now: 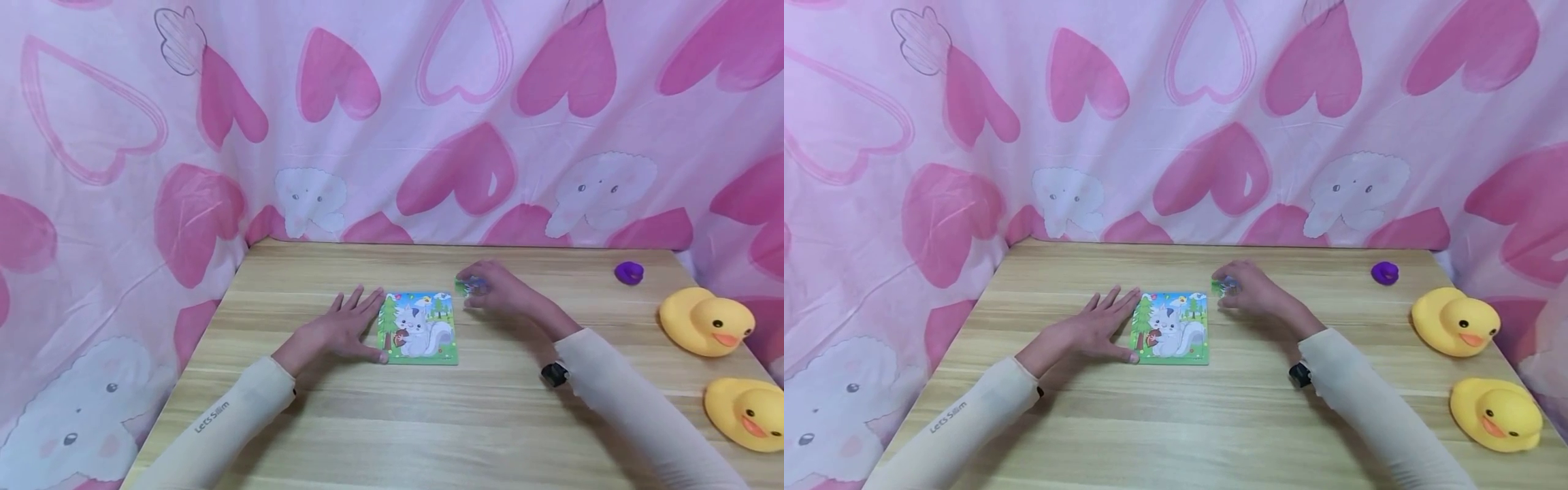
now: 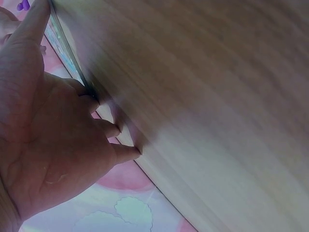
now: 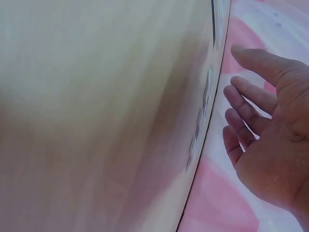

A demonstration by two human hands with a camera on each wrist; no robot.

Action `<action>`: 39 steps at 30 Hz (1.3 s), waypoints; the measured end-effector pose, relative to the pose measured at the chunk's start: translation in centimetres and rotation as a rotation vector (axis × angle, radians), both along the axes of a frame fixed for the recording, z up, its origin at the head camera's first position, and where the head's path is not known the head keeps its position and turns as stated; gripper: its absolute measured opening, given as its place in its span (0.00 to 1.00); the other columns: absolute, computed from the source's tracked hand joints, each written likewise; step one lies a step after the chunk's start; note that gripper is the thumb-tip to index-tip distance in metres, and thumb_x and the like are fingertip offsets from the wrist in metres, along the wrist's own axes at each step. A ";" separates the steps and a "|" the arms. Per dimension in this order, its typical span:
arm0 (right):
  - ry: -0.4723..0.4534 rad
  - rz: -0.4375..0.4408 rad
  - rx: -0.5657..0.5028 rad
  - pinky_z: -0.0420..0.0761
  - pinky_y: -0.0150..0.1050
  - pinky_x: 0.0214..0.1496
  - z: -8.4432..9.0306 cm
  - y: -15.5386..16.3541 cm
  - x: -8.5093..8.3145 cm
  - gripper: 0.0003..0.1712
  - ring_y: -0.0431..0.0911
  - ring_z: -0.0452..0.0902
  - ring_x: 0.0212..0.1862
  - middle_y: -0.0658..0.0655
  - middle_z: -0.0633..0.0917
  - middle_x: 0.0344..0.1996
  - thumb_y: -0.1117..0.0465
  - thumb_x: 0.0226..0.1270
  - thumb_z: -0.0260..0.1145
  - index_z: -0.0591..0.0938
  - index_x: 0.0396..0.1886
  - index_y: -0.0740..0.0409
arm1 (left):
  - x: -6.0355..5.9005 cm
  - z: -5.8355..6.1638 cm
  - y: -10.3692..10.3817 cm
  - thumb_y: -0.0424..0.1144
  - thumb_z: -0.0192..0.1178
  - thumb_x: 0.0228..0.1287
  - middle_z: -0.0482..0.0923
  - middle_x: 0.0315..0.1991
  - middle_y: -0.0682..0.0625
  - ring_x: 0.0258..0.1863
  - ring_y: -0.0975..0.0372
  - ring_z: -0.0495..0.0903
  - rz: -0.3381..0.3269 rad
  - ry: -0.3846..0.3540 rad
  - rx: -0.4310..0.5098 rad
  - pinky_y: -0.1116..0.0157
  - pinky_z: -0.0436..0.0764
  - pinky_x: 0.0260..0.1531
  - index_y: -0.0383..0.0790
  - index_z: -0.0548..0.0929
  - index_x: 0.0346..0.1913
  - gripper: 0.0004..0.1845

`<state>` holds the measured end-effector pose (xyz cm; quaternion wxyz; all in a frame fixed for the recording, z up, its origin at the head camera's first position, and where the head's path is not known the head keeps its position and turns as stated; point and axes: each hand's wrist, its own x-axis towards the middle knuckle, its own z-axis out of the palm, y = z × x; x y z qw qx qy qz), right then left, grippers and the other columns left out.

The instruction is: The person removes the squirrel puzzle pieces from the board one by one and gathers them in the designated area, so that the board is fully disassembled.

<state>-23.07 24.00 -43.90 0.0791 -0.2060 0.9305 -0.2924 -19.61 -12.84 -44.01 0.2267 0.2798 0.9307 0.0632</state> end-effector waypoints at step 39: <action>0.018 0.065 0.239 0.81 0.54 0.66 1.1 -6.3 2.0 0.31 0.54 0.74 0.63 0.55 0.85 0.57 0.53 0.57 0.84 0.86 0.59 0.56 | 0.2 0.4 0.1 0.80 0.62 0.58 0.27 0.89 0.56 0.88 0.48 0.26 0.001 -0.007 -0.004 0.39 0.33 0.85 0.52 0.32 0.87 0.70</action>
